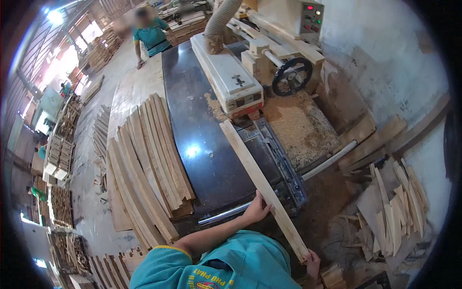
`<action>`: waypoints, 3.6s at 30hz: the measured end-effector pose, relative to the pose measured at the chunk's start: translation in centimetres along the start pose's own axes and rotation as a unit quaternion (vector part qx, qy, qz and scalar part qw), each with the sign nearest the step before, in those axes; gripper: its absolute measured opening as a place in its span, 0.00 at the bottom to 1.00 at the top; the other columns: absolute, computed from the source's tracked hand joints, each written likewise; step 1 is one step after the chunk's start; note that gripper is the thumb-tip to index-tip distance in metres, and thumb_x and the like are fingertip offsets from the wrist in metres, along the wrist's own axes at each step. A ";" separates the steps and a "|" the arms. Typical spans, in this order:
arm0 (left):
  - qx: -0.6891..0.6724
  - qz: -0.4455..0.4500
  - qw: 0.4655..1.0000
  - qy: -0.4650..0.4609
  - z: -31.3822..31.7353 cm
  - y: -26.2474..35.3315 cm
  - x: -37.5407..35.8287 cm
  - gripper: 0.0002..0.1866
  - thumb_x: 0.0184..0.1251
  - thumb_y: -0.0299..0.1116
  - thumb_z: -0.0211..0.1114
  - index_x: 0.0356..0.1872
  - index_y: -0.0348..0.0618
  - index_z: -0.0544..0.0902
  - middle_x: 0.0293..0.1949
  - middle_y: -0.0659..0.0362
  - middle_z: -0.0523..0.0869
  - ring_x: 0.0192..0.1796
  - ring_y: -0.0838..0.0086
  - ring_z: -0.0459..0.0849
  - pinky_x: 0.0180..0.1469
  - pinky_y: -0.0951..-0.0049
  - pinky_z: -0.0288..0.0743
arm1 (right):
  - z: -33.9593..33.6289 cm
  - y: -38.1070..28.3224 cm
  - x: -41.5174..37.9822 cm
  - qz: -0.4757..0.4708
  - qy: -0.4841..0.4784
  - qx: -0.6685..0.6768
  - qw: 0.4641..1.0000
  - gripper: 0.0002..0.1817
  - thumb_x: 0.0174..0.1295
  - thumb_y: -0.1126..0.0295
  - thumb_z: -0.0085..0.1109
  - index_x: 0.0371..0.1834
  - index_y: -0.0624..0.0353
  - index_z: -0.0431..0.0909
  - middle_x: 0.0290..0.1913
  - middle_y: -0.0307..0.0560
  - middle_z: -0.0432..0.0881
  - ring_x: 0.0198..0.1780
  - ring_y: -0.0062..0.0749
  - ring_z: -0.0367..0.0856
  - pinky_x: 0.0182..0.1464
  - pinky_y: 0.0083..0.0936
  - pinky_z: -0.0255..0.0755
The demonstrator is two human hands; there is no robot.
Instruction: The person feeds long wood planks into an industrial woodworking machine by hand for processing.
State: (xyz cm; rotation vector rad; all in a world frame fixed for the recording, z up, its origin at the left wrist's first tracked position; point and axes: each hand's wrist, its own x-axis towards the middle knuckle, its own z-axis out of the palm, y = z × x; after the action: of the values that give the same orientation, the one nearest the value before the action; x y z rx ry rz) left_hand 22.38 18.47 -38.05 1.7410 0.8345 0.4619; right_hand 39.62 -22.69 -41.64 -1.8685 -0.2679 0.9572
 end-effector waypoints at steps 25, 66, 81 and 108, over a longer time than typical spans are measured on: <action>0.206 -0.048 0.974 0.083 1.5 1.1 11.0 0.50 0.70 0.42 0.67 0.71 0.08 0.46 0.58 0.25 0.73 0.62 0.36 0.76 0.65 0.50 0.72 | 4.1 -1.6 4.3 -0.001 -0.012 0.080 0.997 0.23 0.77 0.65 0.58 0.71 0.62 0.71 0.61 0.46 0.79 0.54 0.30 0.81 0.53 0.26 0.80; -0.878 -0.042 0.385 0.282 -17.3 -5.7 -11.3 0.34 0.83 0.57 0.46 0.59 0.27 0.74 0.41 0.53 0.81 0.39 0.66 0.78 0.45 0.66 0.76 | 26.5 -21.6 16.5 0.090 -0.217 0.038 0.971 0.31 0.80 0.40 0.38 0.40 0.59 0.76 0.25 0.44 0.84 0.24 0.32 0.84 0.25 0.28 0.75; -0.739 -0.110 0.578 0.327 -16.2 -6.6 -9.0 0.21 0.88 0.43 0.43 0.63 0.35 0.71 0.59 0.52 0.85 0.47 0.71 0.88 0.38 0.74 0.86 | 25.9 -20.5 12.1 0.044 -0.303 -0.080 0.949 0.23 0.83 0.51 0.41 0.45 0.61 0.77 0.30 0.49 0.88 0.27 0.31 0.86 0.30 0.25 0.77; -0.021 -0.131 0.963 0.233 -12.6 -2.0 -4.1 0.27 0.74 0.44 0.67 0.60 0.29 0.75 0.35 0.47 0.89 0.36 0.62 0.90 0.39 0.61 0.82 | 16.6 -12.6 11.0 0.060 -0.235 0.066 0.968 0.15 0.76 0.68 0.55 0.61 0.61 0.77 0.54 0.47 0.84 0.52 0.33 0.84 0.53 0.34 0.81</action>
State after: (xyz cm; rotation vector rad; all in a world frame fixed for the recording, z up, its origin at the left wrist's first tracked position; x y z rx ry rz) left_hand 10.54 24.18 -35.38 1.4706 1.3593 0.7186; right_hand 37.82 0.76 -40.00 -1.5308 -0.3665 1.4632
